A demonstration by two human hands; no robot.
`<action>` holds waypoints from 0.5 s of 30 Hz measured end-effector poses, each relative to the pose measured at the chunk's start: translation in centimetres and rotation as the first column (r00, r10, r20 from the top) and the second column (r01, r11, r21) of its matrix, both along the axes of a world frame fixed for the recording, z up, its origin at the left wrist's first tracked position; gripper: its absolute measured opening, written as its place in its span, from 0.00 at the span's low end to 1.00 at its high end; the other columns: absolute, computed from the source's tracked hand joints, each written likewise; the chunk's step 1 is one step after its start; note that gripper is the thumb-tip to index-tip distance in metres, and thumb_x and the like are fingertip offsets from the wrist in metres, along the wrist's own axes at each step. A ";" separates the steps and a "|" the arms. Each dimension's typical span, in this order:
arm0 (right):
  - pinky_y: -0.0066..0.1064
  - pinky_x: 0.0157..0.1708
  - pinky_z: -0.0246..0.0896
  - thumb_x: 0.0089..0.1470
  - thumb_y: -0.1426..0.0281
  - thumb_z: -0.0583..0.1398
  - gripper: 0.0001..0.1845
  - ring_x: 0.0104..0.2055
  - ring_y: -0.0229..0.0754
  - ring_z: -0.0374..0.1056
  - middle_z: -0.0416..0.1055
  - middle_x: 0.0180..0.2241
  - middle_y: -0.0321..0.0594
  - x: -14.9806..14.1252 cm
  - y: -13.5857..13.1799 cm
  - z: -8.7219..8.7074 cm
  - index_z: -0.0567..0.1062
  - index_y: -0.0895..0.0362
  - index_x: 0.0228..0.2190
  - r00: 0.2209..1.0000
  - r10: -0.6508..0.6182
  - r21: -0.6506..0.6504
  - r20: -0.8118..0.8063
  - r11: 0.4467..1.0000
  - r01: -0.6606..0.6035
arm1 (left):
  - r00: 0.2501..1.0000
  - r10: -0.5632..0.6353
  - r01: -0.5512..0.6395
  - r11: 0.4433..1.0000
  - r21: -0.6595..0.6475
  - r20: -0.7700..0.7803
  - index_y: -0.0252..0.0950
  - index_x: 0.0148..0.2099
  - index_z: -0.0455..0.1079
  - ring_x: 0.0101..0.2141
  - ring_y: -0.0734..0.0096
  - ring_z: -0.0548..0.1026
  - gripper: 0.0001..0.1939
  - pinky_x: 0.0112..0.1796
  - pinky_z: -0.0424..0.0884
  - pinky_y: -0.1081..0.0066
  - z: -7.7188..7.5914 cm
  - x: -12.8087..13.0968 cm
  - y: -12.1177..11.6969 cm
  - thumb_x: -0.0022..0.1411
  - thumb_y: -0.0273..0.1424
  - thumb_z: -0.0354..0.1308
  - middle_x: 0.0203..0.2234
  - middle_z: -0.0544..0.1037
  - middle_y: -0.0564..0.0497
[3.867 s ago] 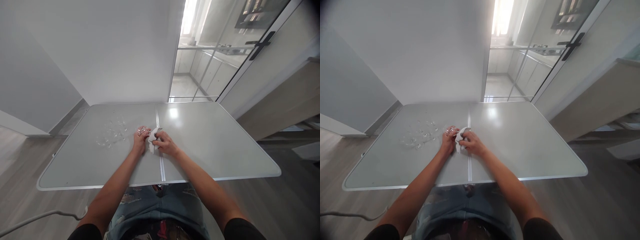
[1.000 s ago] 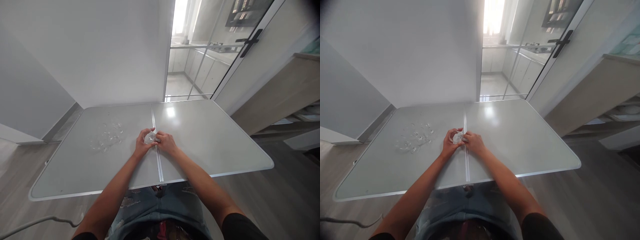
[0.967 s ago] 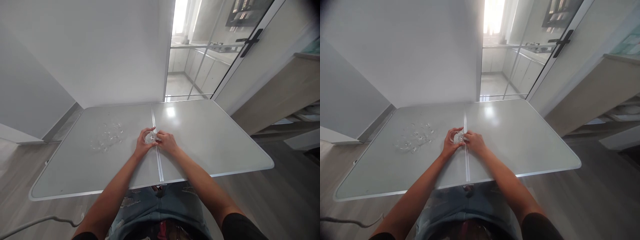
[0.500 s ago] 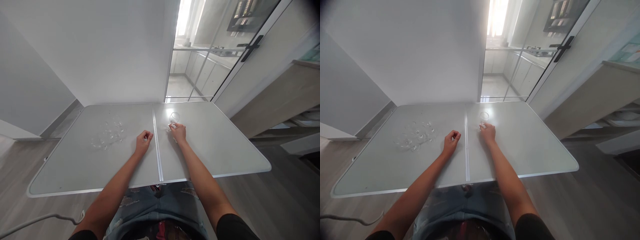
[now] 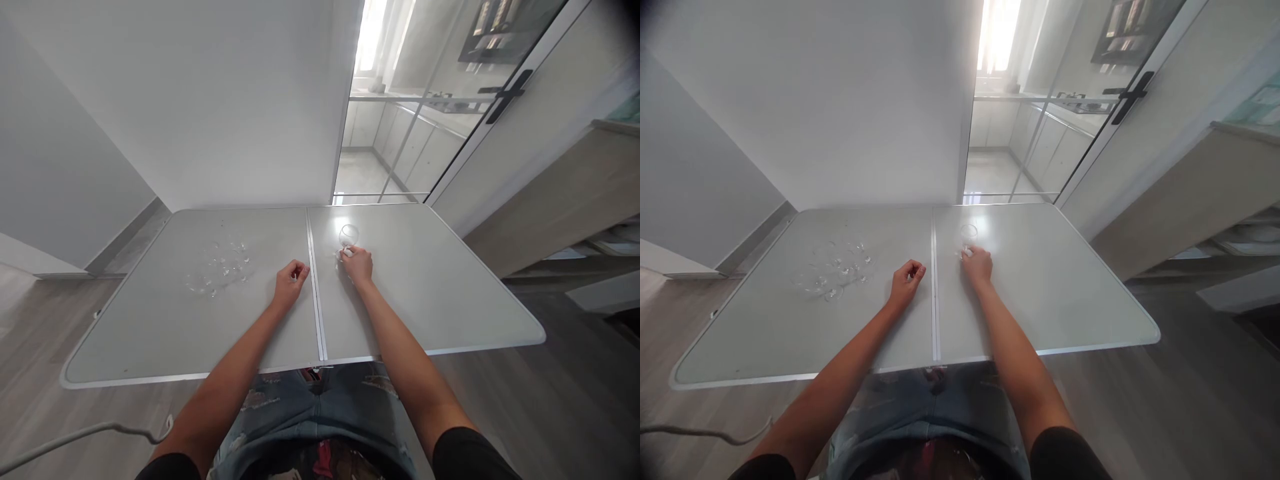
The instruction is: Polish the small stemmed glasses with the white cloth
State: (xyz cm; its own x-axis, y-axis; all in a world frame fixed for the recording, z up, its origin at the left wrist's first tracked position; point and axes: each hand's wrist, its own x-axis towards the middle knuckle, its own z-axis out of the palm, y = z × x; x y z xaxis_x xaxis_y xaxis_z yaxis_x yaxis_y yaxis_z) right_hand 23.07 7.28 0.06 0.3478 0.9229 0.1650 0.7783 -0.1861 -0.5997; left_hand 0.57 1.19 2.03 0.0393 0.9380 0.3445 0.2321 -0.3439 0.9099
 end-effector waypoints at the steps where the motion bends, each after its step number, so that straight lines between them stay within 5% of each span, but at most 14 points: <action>1: 0.35 0.40 0.67 0.56 0.59 0.60 0.18 0.40 0.49 0.76 0.81 0.37 0.48 0.0 0.0 0.0 0.83 0.52 0.44 1.000 0.001 -0.003 -0.003 1.000 -0.001 | 1.000 -0.013 0.013 1.000 -0.007 0.002 0.39 0.31 0.69 0.28 0.70 0.65 0.15 0.33 0.61 0.69 0.1 0.0 -0.1 0.65 0.43 0.59 0.25 0.70 0.54; 9: 0.35 0.40 0.66 0.56 0.57 0.60 0.20 0.41 0.51 0.76 0.81 0.40 0.47 0.0 -0.3 -0.1 0.81 0.51 0.47 1.000 0.006 -0.014 0.006 1.000 -0.006 | 0.996 -0.059 0.057 0.998 -0.029 -0.073 0.39 0.34 0.70 0.22 0.73 0.62 0.15 0.28 0.60 0.70 1.7 -0.6 -2.5 0.64 0.45 0.59 0.20 0.67 0.56; 12: 0.35 0.40 0.65 0.55 0.57 0.61 0.19 0.42 0.51 0.75 0.81 0.43 0.45 0.0 -0.3 -0.2 0.80 0.49 0.47 1.000 0.017 0.012 -0.011 1.000 -0.017 | 0.986 0.093 -0.092 0.996 0.012 -0.139 0.40 0.34 0.70 0.24 0.71 0.66 0.13 0.29 0.62 0.70 2.1 -2.3 -4.6 0.64 0.43 0.60 0.23 0.70 0.55; 15: 0.35 0.38 0.64 0.54 0.57 0.62 0.19 0.41 0.51 0.75 0.80 0.43 0.45 -0.1 -0.3 -0.4 0.79 0.50 0.46 1.000 0.000 0.013 -0.017 1.000 0.000 | 0.914 0.366 -0.364 0.930 0.044 -0.178 0.40 0.34 0.68 0.26 0.69 0.69 0.11 0.31 0.65 0.68 1.8 -4.7 -6.3 0.65 0.41 0.59 0.24 0.72 0.54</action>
